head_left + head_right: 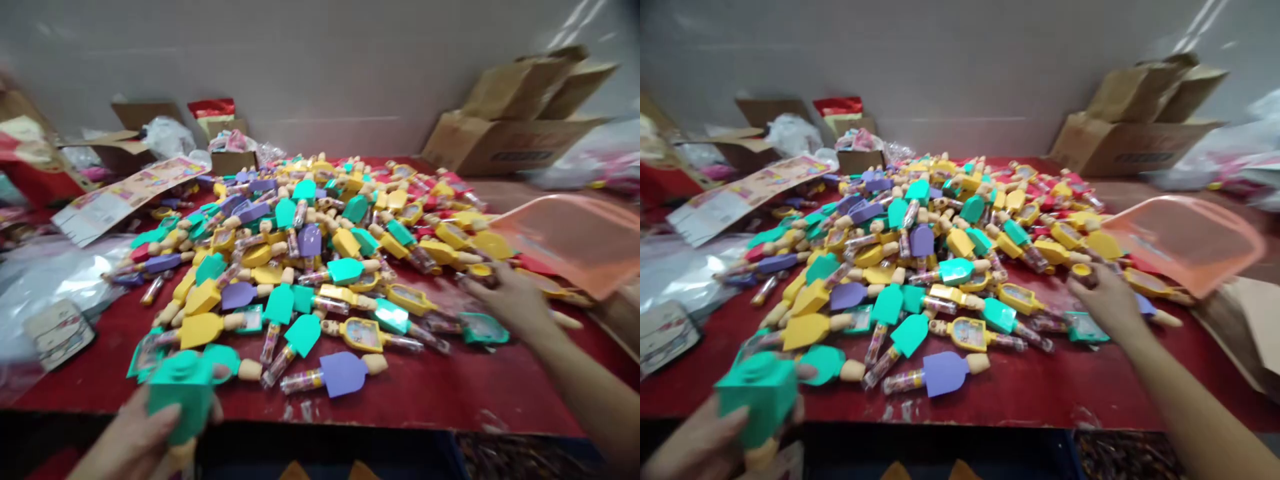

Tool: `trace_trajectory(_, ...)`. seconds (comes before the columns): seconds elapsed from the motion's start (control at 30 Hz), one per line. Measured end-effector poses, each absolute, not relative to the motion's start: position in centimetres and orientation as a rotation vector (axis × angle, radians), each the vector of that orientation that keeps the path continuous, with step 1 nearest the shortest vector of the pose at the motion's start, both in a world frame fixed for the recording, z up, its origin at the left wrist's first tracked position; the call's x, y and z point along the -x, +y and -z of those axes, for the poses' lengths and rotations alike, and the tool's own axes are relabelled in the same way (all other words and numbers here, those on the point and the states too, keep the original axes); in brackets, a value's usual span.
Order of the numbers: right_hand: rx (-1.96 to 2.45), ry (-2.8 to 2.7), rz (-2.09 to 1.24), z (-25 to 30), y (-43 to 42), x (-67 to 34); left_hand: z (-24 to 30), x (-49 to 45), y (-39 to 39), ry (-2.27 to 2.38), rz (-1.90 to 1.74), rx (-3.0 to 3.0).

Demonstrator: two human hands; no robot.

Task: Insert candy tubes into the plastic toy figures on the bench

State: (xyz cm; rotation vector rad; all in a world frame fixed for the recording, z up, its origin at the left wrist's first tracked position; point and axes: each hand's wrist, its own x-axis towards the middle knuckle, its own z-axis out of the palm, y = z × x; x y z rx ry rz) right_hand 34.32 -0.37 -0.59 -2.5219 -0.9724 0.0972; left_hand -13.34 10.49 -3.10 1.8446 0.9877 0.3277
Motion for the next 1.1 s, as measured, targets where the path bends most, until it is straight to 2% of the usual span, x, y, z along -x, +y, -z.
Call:
trace_trajectory(0.13,2.15,-1.143,-0.261,-0.5,-4.5,-28.9,3.7,8.4,6.2,0.746,-0.171,-1.22)
trace_trajectory(0.23,1.677,-1.601,-0.561,-0.5,-6.3,-23.5,3.4,4.4,4.7,0.592,-0.016,-1.105)
trace_trajectory(0.3,1.501,-2.006,-0.517,-0.5,-6.5,-20.7,2.9,3.1,4.3,0.556,0.073,-1.053)
trace_trajectory(0.47,1.264,-2.529,-0.162,-0.7,-5.4,-17.4,1.8,3.5,3.8,0.705,0.266,-1.338)
trace_trajectory(0.57,1.105,-2.65,-0.185,-0.4,-5.5,-16.4,1.8,4.7,2.5,0.717,0.299,-1.509)
trace_trajectory(0.7,1.114,-2.571,-0.401,0.4,-7.0,-15.2,2.2,6.0,0.0,0.774,0.333,-1.639)
trace_trajectory(0.77,1.175,-2.556,-0.584,0.9,-7.9,-14.6,2.4,6.3,-1.0,0.781,0.397,-1.75)
trace_trajectory(0.83,1.295,-2.403,-0.952,1.6,-8.9,-14.2,2.8,6.3,-1.6,0.742,0.455,-1.856)
trace_trajectory(0.93,1.488,-1.632,-1.801,3.6,-9.8,-13.5,3.3,5.7,-1.7,0.662,0.524,-1.976)
trace_trajectory(1.0,1.564,-0.992,-2.227,4.7,-9.7,-13.4,3.5,5.2,-1.1,0.629,0.577,-2.102)
trace_trajectory(1.03,1.563,-0.83,-2.337,5.0,-9.4,-13.5,3.5,5.0,-0.6,0.617,0.587,-2.168)
trace_trajectory(1.1,1.604,-1.023,-2.226,4.7,-8.5,-13.9,3.2,4.7,0.6,0.627,0.563,-2.249)
